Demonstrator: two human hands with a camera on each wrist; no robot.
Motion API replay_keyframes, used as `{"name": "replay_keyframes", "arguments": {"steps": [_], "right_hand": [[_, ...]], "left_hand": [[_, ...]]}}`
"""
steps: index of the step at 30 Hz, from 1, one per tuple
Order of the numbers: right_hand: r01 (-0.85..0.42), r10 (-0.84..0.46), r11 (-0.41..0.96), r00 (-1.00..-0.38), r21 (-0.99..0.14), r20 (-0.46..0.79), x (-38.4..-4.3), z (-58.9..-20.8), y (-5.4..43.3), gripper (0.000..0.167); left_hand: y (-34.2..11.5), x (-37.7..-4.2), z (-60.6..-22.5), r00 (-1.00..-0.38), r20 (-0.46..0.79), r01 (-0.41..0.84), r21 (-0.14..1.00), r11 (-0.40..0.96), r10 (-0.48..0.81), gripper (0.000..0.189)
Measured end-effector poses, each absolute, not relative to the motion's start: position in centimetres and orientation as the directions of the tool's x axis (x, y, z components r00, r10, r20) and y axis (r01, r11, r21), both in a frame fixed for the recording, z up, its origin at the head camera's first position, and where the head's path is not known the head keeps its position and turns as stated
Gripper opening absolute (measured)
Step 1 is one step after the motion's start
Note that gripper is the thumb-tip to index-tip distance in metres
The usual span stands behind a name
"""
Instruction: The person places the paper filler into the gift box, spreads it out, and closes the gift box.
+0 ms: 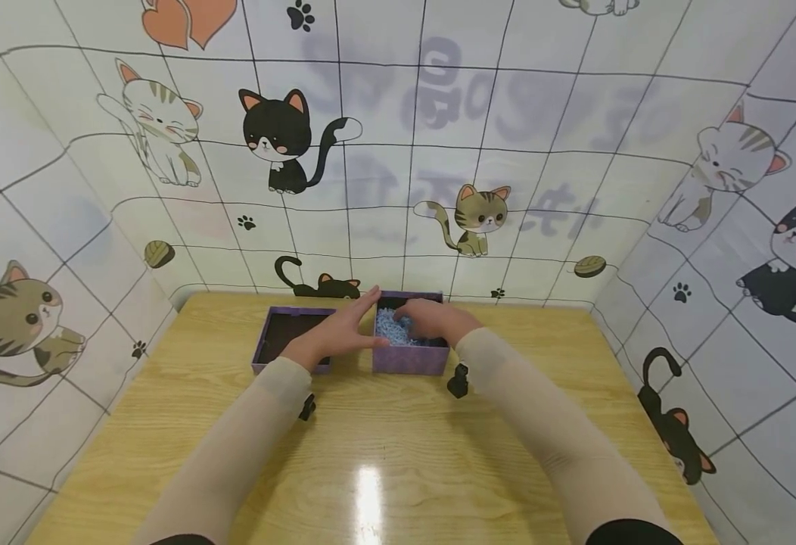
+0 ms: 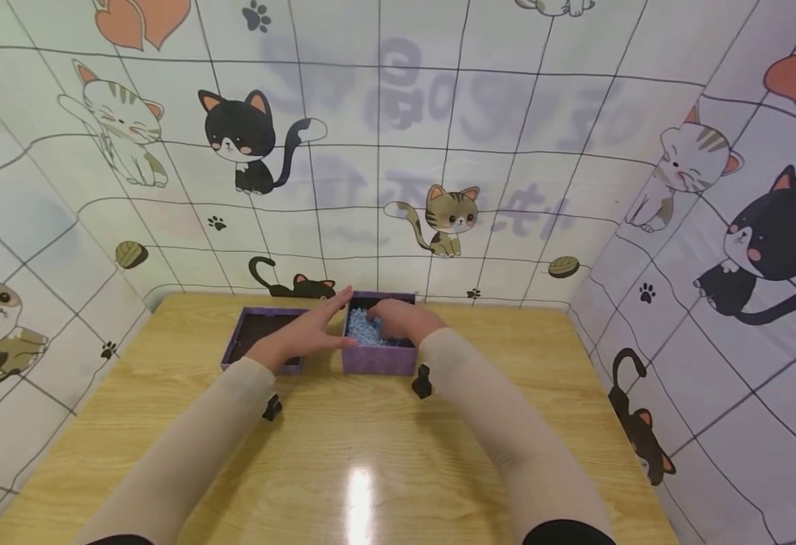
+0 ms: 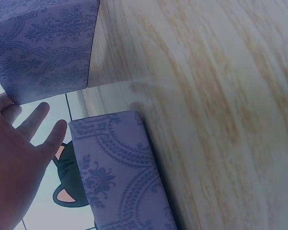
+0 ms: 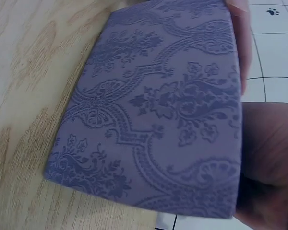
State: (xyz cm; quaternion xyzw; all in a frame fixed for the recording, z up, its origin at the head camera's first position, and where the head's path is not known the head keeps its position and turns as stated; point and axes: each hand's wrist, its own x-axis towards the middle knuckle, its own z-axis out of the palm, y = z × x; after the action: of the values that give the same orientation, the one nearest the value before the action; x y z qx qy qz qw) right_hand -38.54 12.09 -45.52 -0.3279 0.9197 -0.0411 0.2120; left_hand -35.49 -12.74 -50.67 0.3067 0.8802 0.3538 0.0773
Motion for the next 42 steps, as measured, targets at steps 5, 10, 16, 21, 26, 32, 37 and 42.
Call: {"name": "replay_keyframes", "arguments": {"steps": [5, 10, 16, 21, 26, 32, 37, 42], "right_hand": [[-0.57, -0.601, 0.796, -0.707, -0.203, -0.372, -38.2, -45.8, 11.5, 0.055], [-0.57, -0.592, 0.802, -0.717, -0.179, -0.368, -38.1, -45.9, 11.7, 0.055], [-0.564, -0.606, 0.795, -0.735, -0.223, -0.303, -37.9, -45.3, 12.8, 0.058], [-0.531, -0.611, 0.774, -0.769, -0.345, -0.189, -37.3, -44.4, 14.5, 0.056], [-0.508, -0.604, 0.71, -0.795, -0.487, -0.051, -36.5, -44.0, 15.7, 0.049], [-0.468, -0.534, 0.668, -0.843, -0.579, 0.064, -35.3, -44.5, 15.8, 0.049], [-0.41, -0.47, 0.596, -0.875, -0.69, 0.114, -34.1, -45.1, 15.0, 0.05], [-0.411, -0.454, 0.503, -0.874, -0.76, 0.171, -32.8, -45.5, 12.9, 0.049]], "left_hand": [[-12.7, -35.5, -50.8, -0.803, 0.081, 0.484, 0.665, 0.568, 0.59, 0.116], [-12.6, -35.6, -50.8, -0.798, 0.08, 0.486, 0.67, 0.56, 0.597, 0.116], [-12.6, -35.4, -50.6, -0.8, 0.06, 0.468, 0.685, 0.558, 0.597, 0.115], [-12.5, -35.6, -50.6, -0.799, 0.053, 0.465, 0.687, 0.559, 0.599, 0.117], [-12.5, -35.9, -50.7, -0.807, 0.056, 0.445, 0.712, 0.543, 0.588, 0.108], [-12.9, -35.2, -49.9, -0.831, 0.094, 0.416, 0.759, 0.501, 0.549, 0.097], [-13.9, -34.4, -49.3, -0.851, 0.111, 0.402, 0.768, 0.499, 0.514, 0.085], [-15.9, -33.8, -49.0, -0.858, 0.141, 0.41, 0.767, 0.493, 0.494, 0.077]]}}
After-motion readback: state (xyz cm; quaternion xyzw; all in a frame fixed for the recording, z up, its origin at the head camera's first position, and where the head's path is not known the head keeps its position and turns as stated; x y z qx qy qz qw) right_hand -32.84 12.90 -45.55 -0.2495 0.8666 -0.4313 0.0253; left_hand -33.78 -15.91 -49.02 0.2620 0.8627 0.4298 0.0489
